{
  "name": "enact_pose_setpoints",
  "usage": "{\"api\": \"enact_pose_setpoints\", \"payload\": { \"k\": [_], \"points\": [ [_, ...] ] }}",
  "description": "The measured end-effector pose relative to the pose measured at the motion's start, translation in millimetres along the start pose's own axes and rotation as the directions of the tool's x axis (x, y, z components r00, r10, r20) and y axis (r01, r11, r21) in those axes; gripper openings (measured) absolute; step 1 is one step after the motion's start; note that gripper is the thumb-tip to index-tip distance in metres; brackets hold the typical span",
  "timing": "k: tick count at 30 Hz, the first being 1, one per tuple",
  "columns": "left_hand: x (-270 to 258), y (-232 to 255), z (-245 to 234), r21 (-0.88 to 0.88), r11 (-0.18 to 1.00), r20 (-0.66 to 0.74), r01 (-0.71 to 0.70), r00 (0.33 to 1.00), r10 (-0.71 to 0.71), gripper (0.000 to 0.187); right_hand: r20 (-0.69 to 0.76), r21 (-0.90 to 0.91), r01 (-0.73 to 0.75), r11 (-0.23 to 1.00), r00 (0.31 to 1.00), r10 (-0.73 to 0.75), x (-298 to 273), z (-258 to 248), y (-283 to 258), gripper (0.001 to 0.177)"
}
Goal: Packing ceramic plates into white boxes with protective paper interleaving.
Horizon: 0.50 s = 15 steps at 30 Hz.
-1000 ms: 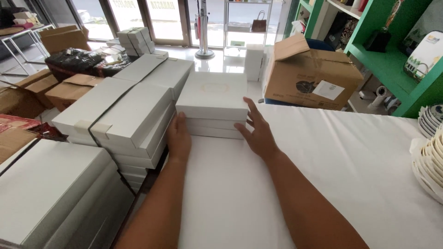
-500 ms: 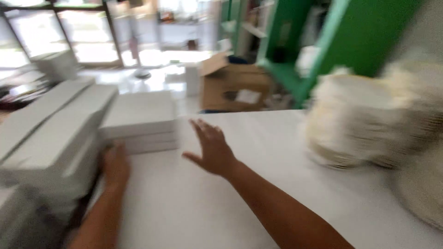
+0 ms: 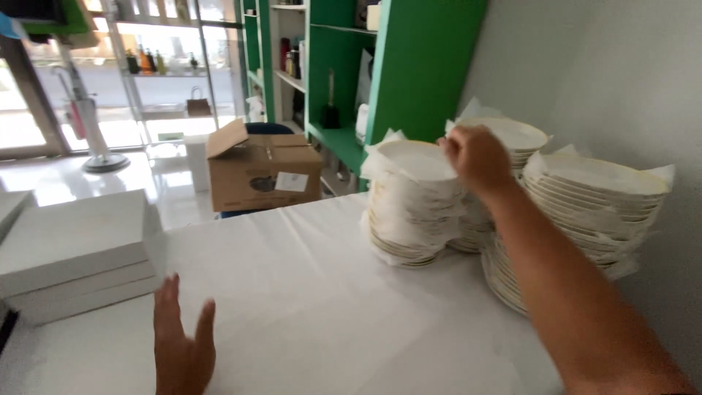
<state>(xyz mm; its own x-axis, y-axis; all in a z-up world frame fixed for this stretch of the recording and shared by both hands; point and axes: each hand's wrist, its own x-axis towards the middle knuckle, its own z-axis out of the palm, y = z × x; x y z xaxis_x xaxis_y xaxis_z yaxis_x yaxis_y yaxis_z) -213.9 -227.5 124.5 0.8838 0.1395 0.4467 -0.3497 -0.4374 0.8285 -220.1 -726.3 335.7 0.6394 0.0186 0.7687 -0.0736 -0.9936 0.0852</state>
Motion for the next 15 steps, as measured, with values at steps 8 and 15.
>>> {"api": "enact_pose_setpoints", "payload": {
  "k": [8, 15],
  "points": [
    [3, -28, 16, 0.072, 0.988, 0.159, 0.134, 0.977, -0.144, 0.071, 0.59, 0.037, -0.072, 0.997, 0.806, 0.036, -3, -2, 69, 0.028],
    [6, -34, 17, 0.078, 0.982, 0.226, 0.174, 0.956, -0.188, 0.068, 0.599, 0.046, 0.076, 0.996, 0.796, -0.089, -4, -15, 55, 0.026]
  ]
}}
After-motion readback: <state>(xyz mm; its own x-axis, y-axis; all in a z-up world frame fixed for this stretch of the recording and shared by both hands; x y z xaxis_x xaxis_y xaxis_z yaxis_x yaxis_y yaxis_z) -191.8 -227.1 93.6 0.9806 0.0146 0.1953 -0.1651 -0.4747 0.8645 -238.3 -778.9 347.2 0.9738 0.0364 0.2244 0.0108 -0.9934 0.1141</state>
